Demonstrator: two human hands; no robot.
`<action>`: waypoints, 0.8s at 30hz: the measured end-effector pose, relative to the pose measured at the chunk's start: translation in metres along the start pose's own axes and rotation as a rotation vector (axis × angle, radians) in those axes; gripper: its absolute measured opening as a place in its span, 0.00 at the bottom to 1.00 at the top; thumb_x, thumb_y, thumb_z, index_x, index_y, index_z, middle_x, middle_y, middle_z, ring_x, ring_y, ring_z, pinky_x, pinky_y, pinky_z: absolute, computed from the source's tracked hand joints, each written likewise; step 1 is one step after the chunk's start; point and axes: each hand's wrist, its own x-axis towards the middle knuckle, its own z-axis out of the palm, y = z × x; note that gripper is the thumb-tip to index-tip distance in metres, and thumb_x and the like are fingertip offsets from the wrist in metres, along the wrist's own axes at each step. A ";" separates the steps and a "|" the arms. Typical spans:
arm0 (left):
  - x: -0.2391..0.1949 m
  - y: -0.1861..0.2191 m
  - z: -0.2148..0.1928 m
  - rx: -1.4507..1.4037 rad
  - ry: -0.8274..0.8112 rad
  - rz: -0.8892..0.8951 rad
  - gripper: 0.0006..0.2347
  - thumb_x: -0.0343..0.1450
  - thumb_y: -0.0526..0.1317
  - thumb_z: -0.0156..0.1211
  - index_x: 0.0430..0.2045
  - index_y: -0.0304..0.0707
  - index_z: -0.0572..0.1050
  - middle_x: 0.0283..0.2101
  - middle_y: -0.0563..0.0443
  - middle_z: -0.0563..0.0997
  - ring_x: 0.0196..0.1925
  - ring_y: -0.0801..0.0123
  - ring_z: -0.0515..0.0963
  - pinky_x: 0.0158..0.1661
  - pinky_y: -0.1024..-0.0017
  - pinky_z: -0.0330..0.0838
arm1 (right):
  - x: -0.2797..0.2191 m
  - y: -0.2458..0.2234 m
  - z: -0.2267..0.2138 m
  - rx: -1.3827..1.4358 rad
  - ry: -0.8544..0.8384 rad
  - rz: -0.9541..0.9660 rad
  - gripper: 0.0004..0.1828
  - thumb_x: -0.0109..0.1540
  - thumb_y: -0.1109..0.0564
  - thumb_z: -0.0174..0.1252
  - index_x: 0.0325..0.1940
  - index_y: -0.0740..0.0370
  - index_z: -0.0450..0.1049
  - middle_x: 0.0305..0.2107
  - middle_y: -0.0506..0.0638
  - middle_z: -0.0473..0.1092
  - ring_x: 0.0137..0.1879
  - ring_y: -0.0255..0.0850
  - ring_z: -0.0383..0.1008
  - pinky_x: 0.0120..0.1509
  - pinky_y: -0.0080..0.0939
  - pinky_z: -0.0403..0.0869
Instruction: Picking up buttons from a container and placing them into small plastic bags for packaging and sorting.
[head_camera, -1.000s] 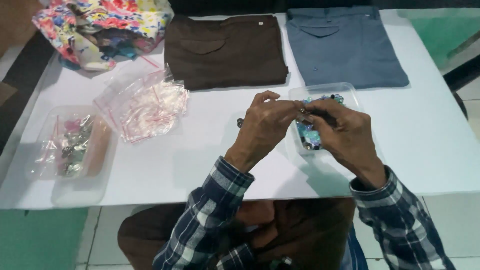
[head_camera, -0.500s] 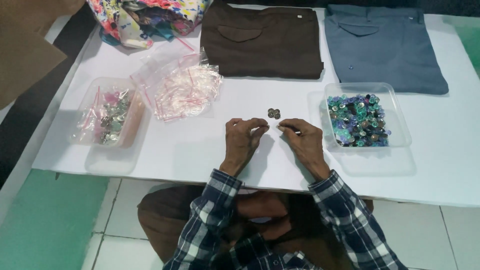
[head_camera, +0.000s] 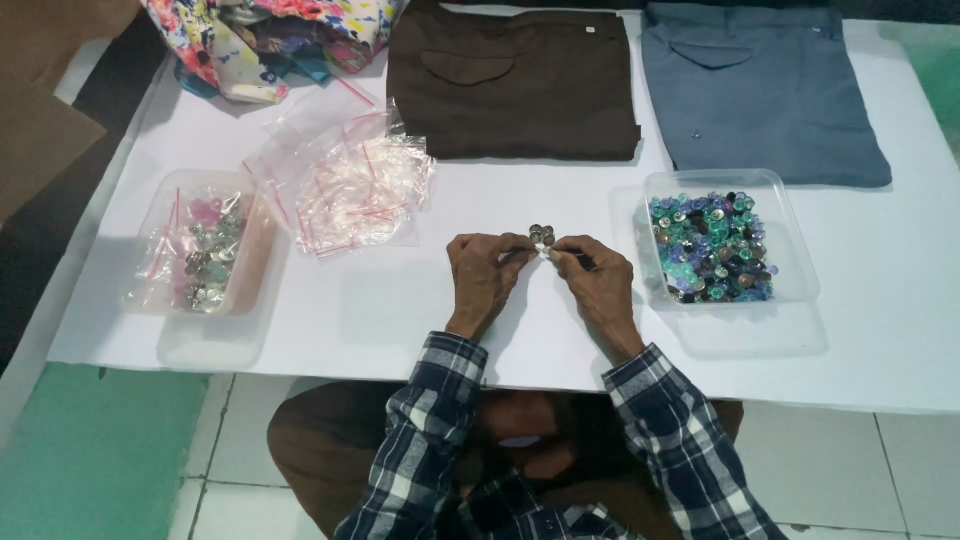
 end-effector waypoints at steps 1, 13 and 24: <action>-0.003 -0.001 0.000 0.001 -0.003 -0.008 0.07 0.67 0.34 0.67 0.33 0.54 0.83 0.29 0.61 0.85 0.41 0.70 0.85 0.61 0.62 0.53 | -0.002 -0.001 0.001 0.000 -0.005 0.007 0.05 0.63 0.61 0.62 0.42 0.58 0.81 0.26 0.54 0.76 0.33 0.37 0.73 0.38 0.36 0.73; 0.002 -0.006 0.006 0.049 -0.042 -0.036 0.09 0.70 0.38 0.64 0.38 0.62 0.81 0.32 0.68 0.84 0.42 0.78 0.81 0.63 0.64 0.50 | 0.008 0.012 0.007 -0.072 0.039 -0.052 0.06 0.63 0.60 0.61 0.43 0.59 0.81 0.33 0.57 0.76 0.36 0.40 0.77 0.38 0.36 0.76; -0.004 -0.001 0.003 -0.019 -0.036 -0.118 0.07 0.68 0.39 0.67 0.38 0.52 0.81 0.35 0.60 0.85 0.45 0.73 0.82 0.65 0.63 0.48 | 0.005 0.026 0.011 -0.242 0.106 -0.110 0.09 0.61 0.59 0.65 0.46 0.57 0.79 0.36 0.57 0.74 0.39 0.49 0.80 0.42 0.44 0.78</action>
